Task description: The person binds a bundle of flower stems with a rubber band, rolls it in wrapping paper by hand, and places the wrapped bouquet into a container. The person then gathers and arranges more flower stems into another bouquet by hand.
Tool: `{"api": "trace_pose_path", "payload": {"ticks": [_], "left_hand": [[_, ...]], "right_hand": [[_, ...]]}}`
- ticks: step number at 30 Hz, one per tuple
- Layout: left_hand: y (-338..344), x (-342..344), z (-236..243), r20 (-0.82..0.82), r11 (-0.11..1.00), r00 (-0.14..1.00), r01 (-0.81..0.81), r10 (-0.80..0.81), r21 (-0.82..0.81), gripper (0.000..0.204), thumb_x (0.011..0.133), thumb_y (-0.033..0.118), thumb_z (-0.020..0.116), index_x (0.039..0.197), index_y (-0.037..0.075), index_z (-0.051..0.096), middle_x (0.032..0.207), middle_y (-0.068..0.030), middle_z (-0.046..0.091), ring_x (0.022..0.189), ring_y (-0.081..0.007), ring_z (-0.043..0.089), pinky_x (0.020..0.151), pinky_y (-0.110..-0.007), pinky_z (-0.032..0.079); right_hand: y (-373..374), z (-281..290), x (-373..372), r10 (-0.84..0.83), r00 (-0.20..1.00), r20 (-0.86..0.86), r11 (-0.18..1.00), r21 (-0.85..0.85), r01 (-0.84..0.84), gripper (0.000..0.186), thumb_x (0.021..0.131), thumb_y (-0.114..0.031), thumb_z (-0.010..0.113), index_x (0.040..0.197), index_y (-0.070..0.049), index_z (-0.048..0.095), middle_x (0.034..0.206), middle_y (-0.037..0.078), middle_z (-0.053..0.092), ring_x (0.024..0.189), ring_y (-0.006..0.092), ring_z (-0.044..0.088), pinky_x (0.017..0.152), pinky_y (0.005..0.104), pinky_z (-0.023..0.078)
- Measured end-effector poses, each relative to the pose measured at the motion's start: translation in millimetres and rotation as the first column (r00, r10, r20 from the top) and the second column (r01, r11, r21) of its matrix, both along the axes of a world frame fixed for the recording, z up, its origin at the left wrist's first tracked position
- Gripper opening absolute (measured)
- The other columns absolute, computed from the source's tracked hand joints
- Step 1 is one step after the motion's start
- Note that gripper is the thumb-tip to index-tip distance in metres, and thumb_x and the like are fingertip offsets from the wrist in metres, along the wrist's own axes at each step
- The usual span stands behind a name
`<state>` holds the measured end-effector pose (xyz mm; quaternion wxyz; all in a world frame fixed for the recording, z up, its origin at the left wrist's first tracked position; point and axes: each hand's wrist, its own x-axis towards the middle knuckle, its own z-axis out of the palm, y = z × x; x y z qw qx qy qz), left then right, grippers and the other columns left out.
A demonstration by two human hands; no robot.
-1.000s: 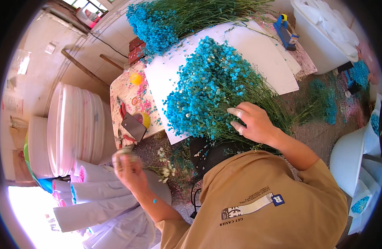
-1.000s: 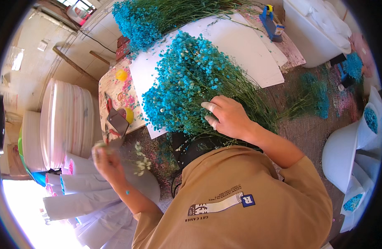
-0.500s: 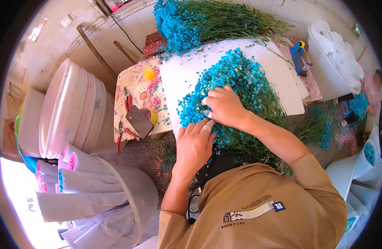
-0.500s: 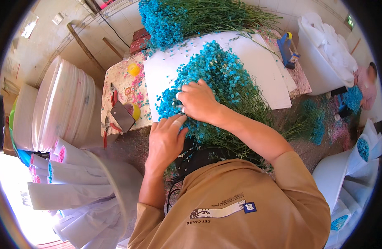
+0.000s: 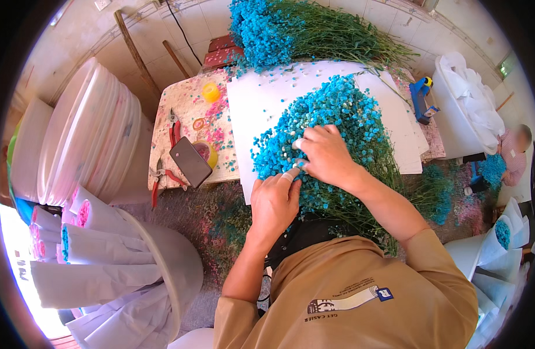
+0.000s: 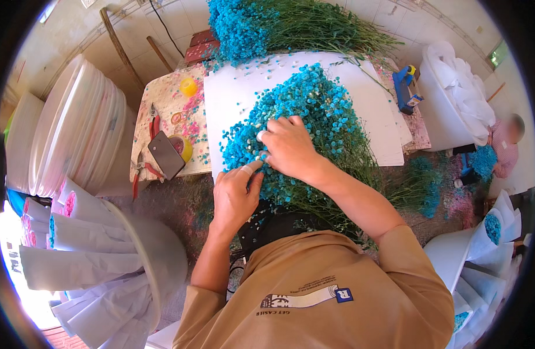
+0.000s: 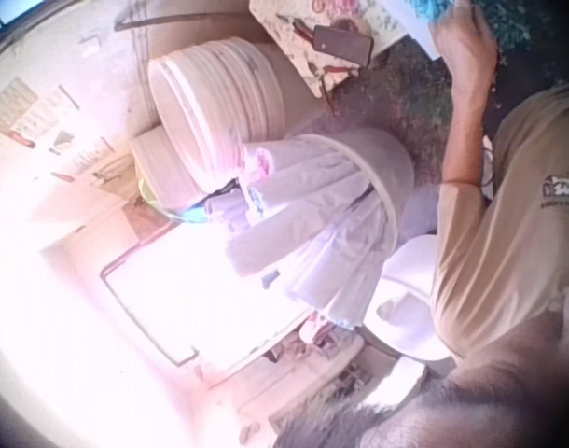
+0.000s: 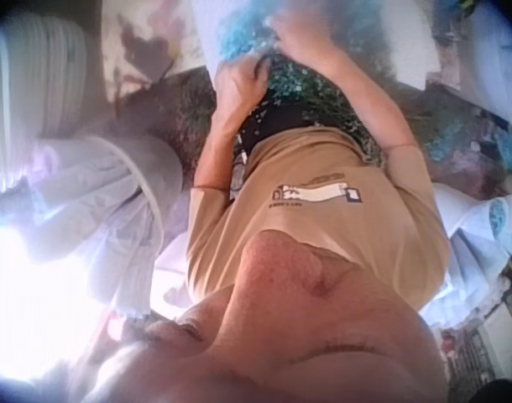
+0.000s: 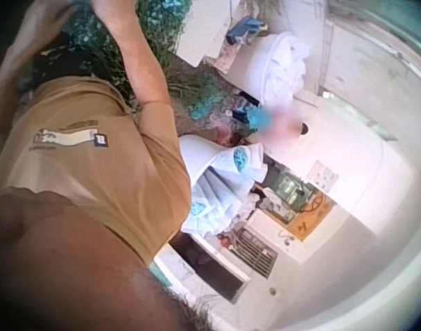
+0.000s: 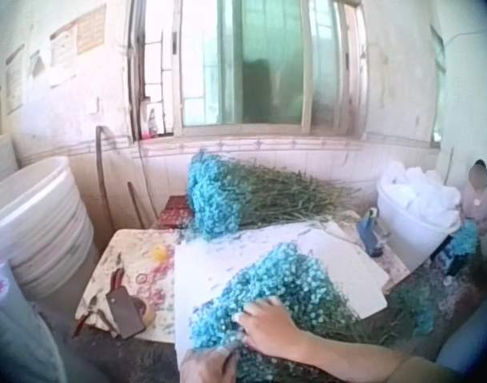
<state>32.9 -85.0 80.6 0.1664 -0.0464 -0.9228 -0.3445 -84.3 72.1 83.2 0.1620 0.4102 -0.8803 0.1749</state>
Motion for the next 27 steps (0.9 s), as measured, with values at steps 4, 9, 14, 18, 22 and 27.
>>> {"api": "trace_pose_path", "payload": {"ticks": [4,9,14,18,22,27], "left_hand": [[3.1,7.1,-3.7,-0.013,0.996,1.0,-0.008,0.007,-0.091,0.024,0.091,0.014,0.071,0.113,0.005,0.073,0.083,-0.0106,0.071,0.074,-0.0284,0.066,0.073,-0.04,0.044],[-4.6,14.5,-3.5,0.13,0.987,0.991,-0.014,-0.007,0.163,0.024,0.091,0.011,0.071,0.114,0.003,0.074,0.087,-0.0116,0.075,0.069,-0.0236,0.067,0.068,-0.036,0.049],[-4.5,-0.8,7.4,0.124,0.909,0.988,-0.129,0.086,0.396,0.026,0.095,0.014,0.071,0.118,0.002,0.074,0.084,-0.0098,0.075,0.063,-0.0119,0.06,0.061,-0.031,0.05],[-12.9,-31.0,6.0,0.167,0.862,0.965,-0.256,0.202,0.438,0.023,0.094,0.013,0.071,0.114,0.004,0.075,0.08,-0.0076,0.07,0.063,-0.0151,0.058,0.06,-0.03,0.048],[-9.4,-49.0,4.0,-0.069,0.972,0.994,-0.062,0.079,0.225,0.015,0.087,0.008,0.073,0.101,0.006,0.075,0.085,-0.0104,0.059,0.073,-0.0272,0.061,0.067,-0.037,0.05],[-3.8,-64.5,-5.7,-0.186,0.991,0.982,-0.013,-0.012,-0.134,0.011,0.072,-0.001,0.07,0.083,0.004,0.07,0.091,-0.0118,0.056,0.087,-0.034,0.06,0.071,-0.047,0.052]], "right_hand": [[0.1,-7.2,-14.1,-0.067,0.992,0.103,0.996,-0.048,0.072,0.011,0.076,-0.017,0.077,0.084,-0.012,0.071,0.084,0.005,0.061,0.09,0.0278,0.062,0.085,0.0444,0.042],[30.5,11.2,-5.0,0.201,0.86,0.468,0.883,-0.467,0.048,0.012,0.083,-0.005,0.075,0.093,-0.001,0.071,0.091,0.01,0.068,0.088,0.022,0.068,0.085,0.0349,0.053],[38.2,12.2,-1.8,0.224,0.759,0.611,0.805,-0.555,0.209,0.012,0.088,-0.006,0.074,0.096,0.001,0.069,0.097,0.006,0.073,0.095,0.0145,0.066,0.087,0.0325,0.052],[35.8,6.6,-1.1,0.23,0.746,0.626,0.778,-0.578,0.245,0.011,0.089,-0.006,0.073,0.097,0.0,0.069,0.095,0.005,0.073,0.091,0.0135,0.066,0.086,0.0315,0.053],[34.3,7.8,4.5,0.198,0.763,0.615,0.781,-0.569,0.256,0.011,0.089,-0.006,0.073,0.097,0.0,0.069,0.095,0.006,0.073,0.091,0.0135,0.066,0.086,0.0315,0.053],[29.6,8.8,13.9,0.117,0.927,0.357,0.847,-0.523,0.094,0.012,0.083,-0.005,0.078,0.091,-0.003,0.068,0.091,0.009,0.071,0.087,0.0245,0.068,0.082,0.0366,0.053]]}}
